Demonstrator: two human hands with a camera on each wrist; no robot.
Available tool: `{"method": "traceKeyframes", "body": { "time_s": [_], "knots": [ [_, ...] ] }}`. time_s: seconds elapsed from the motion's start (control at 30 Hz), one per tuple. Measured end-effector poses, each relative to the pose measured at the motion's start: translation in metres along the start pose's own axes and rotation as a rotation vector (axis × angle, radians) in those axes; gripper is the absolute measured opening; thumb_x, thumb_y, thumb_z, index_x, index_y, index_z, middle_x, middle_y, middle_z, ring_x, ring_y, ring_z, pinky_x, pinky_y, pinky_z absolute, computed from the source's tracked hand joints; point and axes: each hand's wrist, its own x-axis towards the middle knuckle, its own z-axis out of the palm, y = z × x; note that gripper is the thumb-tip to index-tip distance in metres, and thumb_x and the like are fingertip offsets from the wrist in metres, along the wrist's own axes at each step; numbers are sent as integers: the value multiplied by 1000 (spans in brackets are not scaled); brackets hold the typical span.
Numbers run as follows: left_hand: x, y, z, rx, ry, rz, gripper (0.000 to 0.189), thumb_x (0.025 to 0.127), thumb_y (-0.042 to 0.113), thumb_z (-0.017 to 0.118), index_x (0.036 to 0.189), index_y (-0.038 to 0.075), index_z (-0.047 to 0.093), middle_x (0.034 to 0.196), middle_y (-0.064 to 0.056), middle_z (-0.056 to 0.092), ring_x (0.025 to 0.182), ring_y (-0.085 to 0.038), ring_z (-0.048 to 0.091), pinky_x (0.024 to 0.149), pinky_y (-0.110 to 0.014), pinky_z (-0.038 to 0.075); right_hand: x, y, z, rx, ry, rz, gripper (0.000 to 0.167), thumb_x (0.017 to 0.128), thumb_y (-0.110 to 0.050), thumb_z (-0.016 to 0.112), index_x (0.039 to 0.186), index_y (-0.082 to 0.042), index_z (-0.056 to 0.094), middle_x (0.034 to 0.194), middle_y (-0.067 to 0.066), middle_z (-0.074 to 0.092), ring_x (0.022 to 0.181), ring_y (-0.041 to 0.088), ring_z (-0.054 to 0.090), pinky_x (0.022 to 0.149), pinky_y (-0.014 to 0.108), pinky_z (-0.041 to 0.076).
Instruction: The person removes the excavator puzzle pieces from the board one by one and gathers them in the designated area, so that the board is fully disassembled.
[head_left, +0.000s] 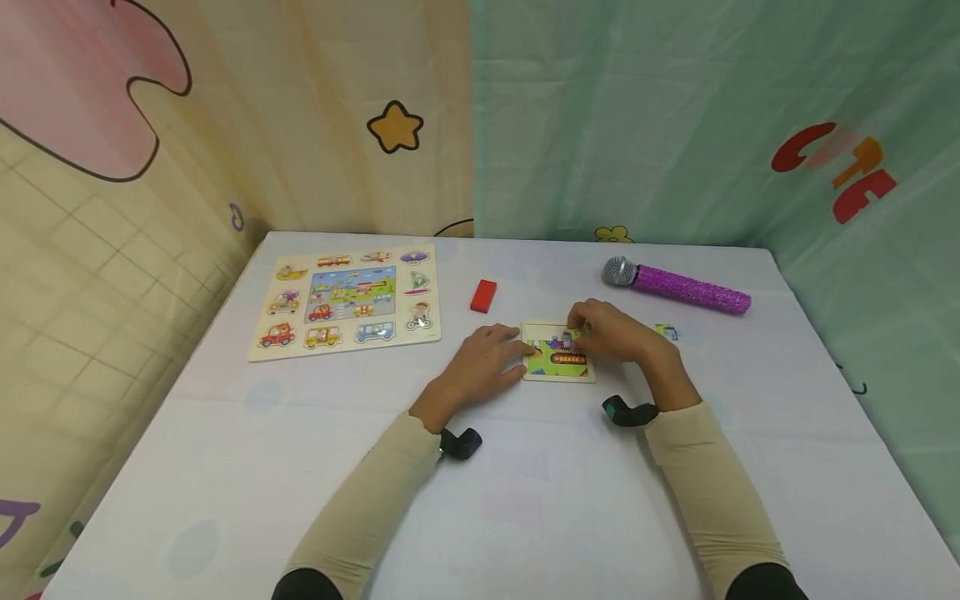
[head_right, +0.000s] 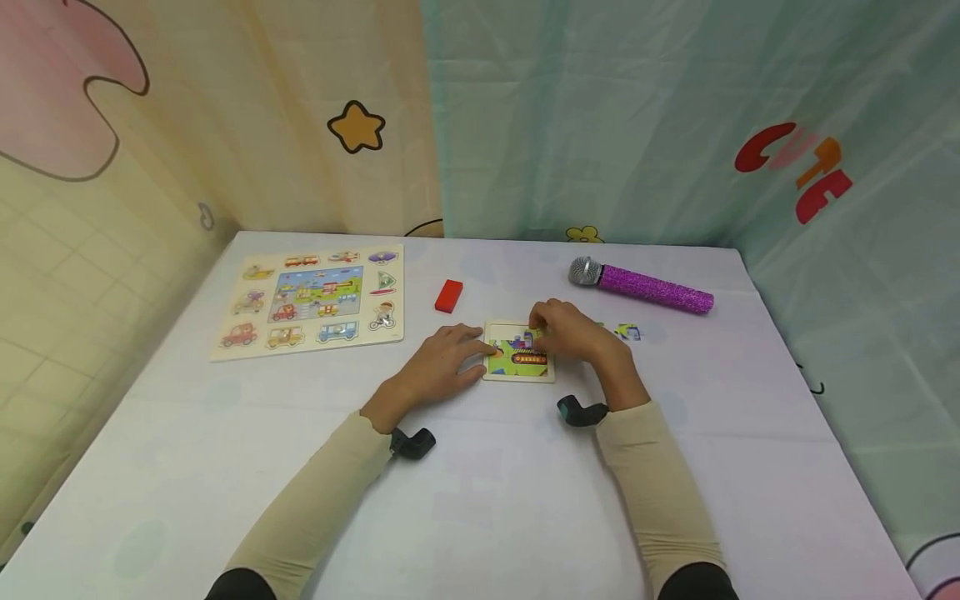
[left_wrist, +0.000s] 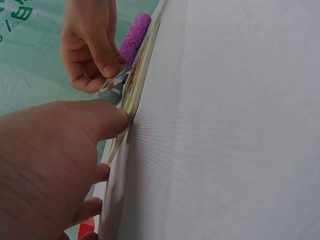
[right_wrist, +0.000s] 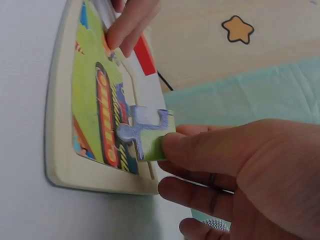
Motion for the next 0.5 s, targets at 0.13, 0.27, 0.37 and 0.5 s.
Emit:
{"method": "traceKeyframes", "body": {
  "time_s": [0.13,0.27,0.37,0.5],
  "knots": [
    [0,0,-1,-7,-2,-3,39,101,34,61,139,29,63,151,-6,48,138,-26,40,113,-46,34,-8,4,-12,120,34,1,7,99,-5,63,106,-6,63,104,9,66,99,27,59,88,46,50],
    [-2,0,-2,-16,11,-15,38,100,33,62,138,29,64,151,-6,48,138,-26,40,113,-46,34,-27,22,-38,207,123,81,8,102,-10,61,109,-6,64,109,12,64,101,31,58,83,43,51],
    [-3,0,-2,-22,15,-22,38,100,33,63,138,29,64,151,-6,48,138,-26,40,112,-46,34,-47,46,-54,226,172,185,14,104,-14,58,114,-6,63,117,16,61,105,35,56,83,44,50],
    [-2,-1,0,-31,7,-17,38,101,33,62,138,29,63,151,-6,47,138,-27,40,112,-46,34,-76,86,-64,192,179,310,22,107,-17,52,119,-1,60,125,24,54,112,41,49,90,54,45]
  ]
}}
